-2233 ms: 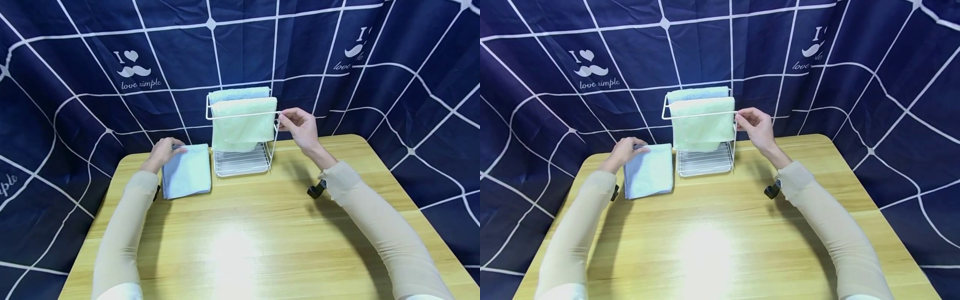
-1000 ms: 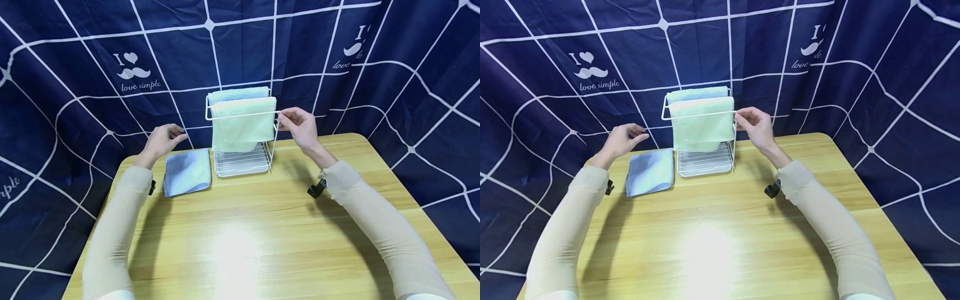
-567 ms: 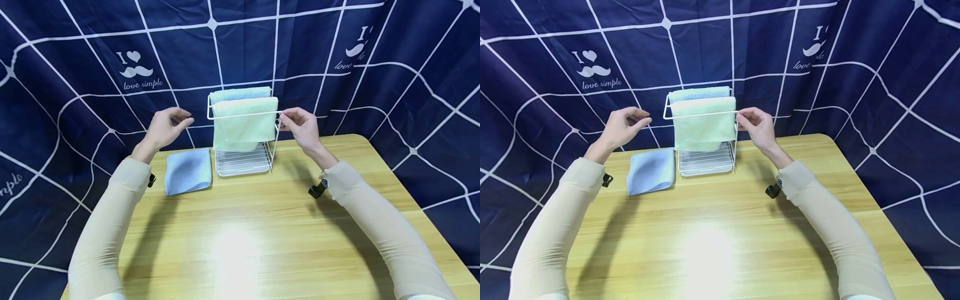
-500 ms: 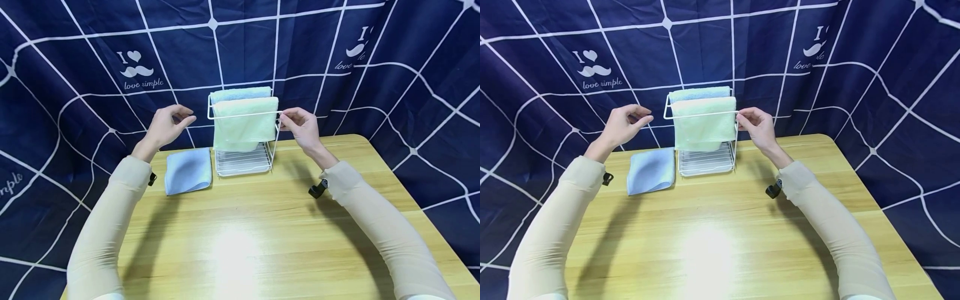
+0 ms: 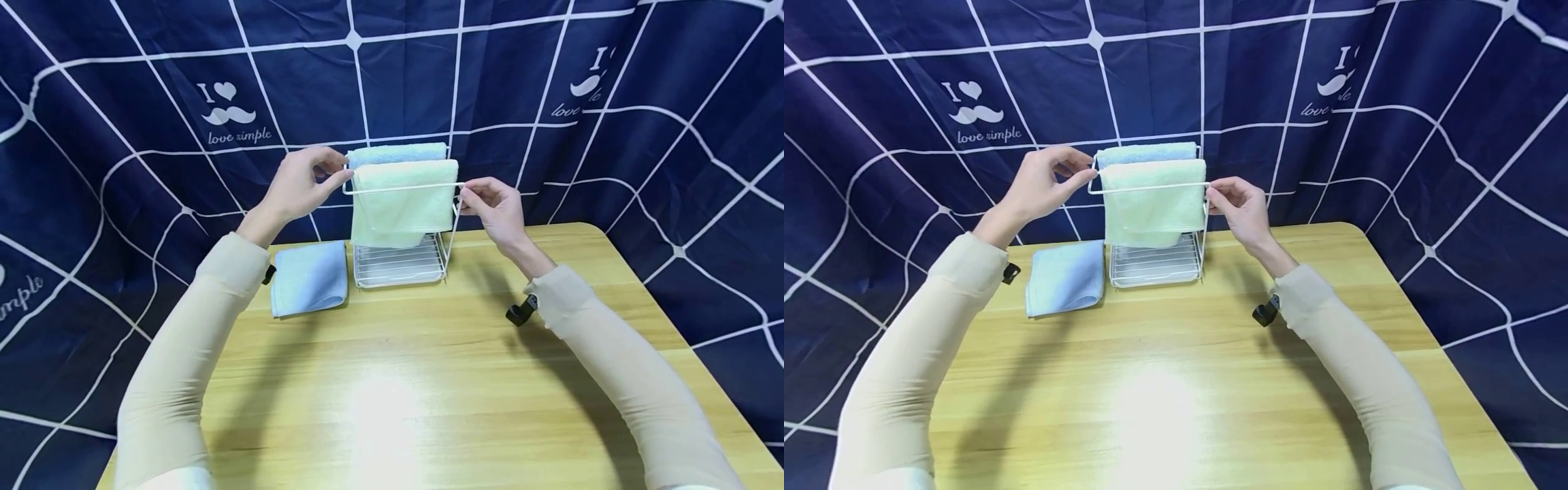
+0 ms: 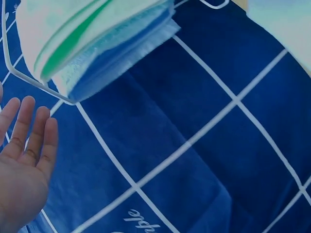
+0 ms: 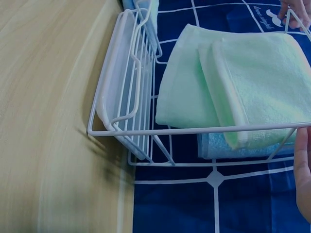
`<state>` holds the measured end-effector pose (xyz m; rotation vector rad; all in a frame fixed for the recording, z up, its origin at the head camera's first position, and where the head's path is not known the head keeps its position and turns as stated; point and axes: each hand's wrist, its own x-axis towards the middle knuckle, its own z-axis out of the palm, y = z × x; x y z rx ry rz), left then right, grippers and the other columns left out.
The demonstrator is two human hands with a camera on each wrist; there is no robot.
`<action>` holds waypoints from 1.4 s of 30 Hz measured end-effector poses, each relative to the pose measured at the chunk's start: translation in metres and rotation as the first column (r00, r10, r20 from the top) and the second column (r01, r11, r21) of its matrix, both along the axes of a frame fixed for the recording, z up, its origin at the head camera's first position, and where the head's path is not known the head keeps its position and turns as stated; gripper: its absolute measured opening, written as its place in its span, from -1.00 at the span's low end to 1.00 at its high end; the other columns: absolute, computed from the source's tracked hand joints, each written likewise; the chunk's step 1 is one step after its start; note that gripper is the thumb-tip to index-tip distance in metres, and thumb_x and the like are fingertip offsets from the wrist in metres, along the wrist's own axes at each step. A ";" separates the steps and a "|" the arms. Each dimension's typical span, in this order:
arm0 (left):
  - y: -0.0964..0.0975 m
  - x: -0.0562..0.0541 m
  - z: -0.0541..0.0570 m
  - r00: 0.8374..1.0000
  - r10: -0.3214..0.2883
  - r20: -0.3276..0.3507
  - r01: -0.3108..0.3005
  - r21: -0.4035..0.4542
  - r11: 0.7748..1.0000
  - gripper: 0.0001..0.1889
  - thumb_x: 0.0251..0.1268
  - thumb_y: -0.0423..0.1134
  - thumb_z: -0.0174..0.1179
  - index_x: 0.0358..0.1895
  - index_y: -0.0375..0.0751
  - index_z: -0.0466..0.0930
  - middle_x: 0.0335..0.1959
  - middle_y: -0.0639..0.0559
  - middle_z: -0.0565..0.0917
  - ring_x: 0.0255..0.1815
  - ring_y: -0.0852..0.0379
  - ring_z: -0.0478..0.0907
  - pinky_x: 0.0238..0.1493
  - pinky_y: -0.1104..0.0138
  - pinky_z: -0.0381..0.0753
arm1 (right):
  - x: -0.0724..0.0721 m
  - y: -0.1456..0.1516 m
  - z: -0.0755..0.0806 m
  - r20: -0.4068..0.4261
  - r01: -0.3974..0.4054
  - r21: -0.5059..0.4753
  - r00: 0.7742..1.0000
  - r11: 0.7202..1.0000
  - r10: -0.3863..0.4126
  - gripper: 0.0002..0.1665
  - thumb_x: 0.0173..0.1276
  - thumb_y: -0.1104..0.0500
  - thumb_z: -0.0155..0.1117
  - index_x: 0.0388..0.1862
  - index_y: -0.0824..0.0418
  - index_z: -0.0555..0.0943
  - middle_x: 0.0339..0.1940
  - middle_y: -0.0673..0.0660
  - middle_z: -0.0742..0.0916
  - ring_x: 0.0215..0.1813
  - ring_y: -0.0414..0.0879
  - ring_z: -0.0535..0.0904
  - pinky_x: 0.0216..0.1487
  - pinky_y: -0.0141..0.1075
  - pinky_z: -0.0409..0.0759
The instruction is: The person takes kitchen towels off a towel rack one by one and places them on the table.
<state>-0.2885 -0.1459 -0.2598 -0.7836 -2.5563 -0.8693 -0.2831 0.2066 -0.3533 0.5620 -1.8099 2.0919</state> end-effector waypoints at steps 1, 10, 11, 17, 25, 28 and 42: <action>0.003 -0.001 0.001 1.000 -0.005 -0.001 0.005 -0.006 1.000 -0.64 0.51 -0.06 0.32 0.11 -0.29 0.73 -0.03 -0.18 0.80 0.02 -0.07 0.72 0.16 0.07 0.67 | 0.000 0.000 0.000 0.003 0.000 -0.004 1.000 1.000 0.000 -0.79 0.44 0.47 0.31 -0.21 0.19 0.76 -0.33 -0.01 0.83 -0.38 -0.19 0.78 -0.23 -0.36 0.79; 0.030 -0.013 0.011 0.999 -0.030 0.015 0.031 -0.061 0.998 -0.64 0.53 -0.05 0.29 0.14 -0.25 0.73 0.03 -0.18 0.79 -0.01 -0.08 0.70 0.14 0.10 0.67 | 0.001 0.000 0.000 0.002 0.003 0.005 1.000 1.000 -0.003 -0.92 0.45 0.46 0.32 -0.15 0.38 0.72 -0.34 0.00 0.82 -0.37 -0.17 0.78 -0.23 -0.38 0.79; 0.032 -0.015 0.012 0.999 -0.035 0.025 0.036 -0.062 0.997 -0.64 0.54 -0.05 0.28 0.15 -0.25 0.73 0.04 -0.18 0.79 -0.01 -0.08 0.71 0.13 0.10 0.68 | 0.001 0.000 0.000 0.003 0.004 0.008 1.000 1.000 -0.004 -0.90 0.45 0.46 0.32 -0.17 0.34 0.73 -0.34 -0.01 0.82 -0.37 -0.18 0.78 -0.23 -0.38 0.79; 0.045 -0.024 0.010 0.996 -0.036 0.085 0.043 -0.079 0.996 -0.62 0.54 -0.02 0.27 0.19 -0.21 0.72 0.08 -0.15 0.79 0.06 -0.06 0.73 0.15 0.11 0.69 | 0.002 0.000 0.001 0.005 0.001 0.006 1.000 1.000 -0.001 -0.93 0.45 0.47 0.31 -0.13 0.45 0.69 -0.34 -0.04 0.83 -0.37 -0.21 0.78 -0.23 -0.39 0.79; 0.057 -0.031 0.006 0.991 -0.020 0.129 0.036 -0.129 0.991 -0.62 0.54 0.00 0.28 0.20 -0.17 0.72 0.11 -0.12 0.79 0.10 -0.04 0.71 0.21 0.12 0.65 | 0.004 -0.001 0.002 0.006 -0.005 -0.001 1.000 1.000 0.005 -0.70 0.45 0.49 0.29 -0.02 0.77 0.51 -0.36 -0.06 0.82 -0.39 -0.21 0.78 -0.24 -0.38 0.79; 0.058 -0.032 0.006 0.991 -0.012 0.132 0.030 -0.138 0.990 -0.64 0.53 -0.01 0.29 0.18 -0.15 0.73 0.13 -0.10 0.79 0.11 -0.03 0.69 0.23 0.13 0.64 | 0.003 -0.001 0.002 0.005 -0.003 0.001 1.000 1.000 0.003 -0.74 0.46 0.48 0.29 -0.03 0.73 0.54 -0.36 -0.07 0.82 -0.39 -0.22 0.78 -0.24 -0.39 0.79; 0.061 -0.033 0.006 0.986 0.001 0.167 0.031 -0.192 0.981 -0.66 0.48 -0.01 0.35 0.13 -0.11 0.81 0.11 -0.07 0.77 -0.09 0.00 0.55 0.00 0.18 0.54 | 0.002 -0.001 0.000 0.004 -0.012 -0.010 1.000 1.000 0.012 -0.75 0.45 0.49 0.29 -0.22 0.18 0.75 -0.35 -0.04 0.83 -0.38 -0.22 0.78 -0.24 -0.39 0.79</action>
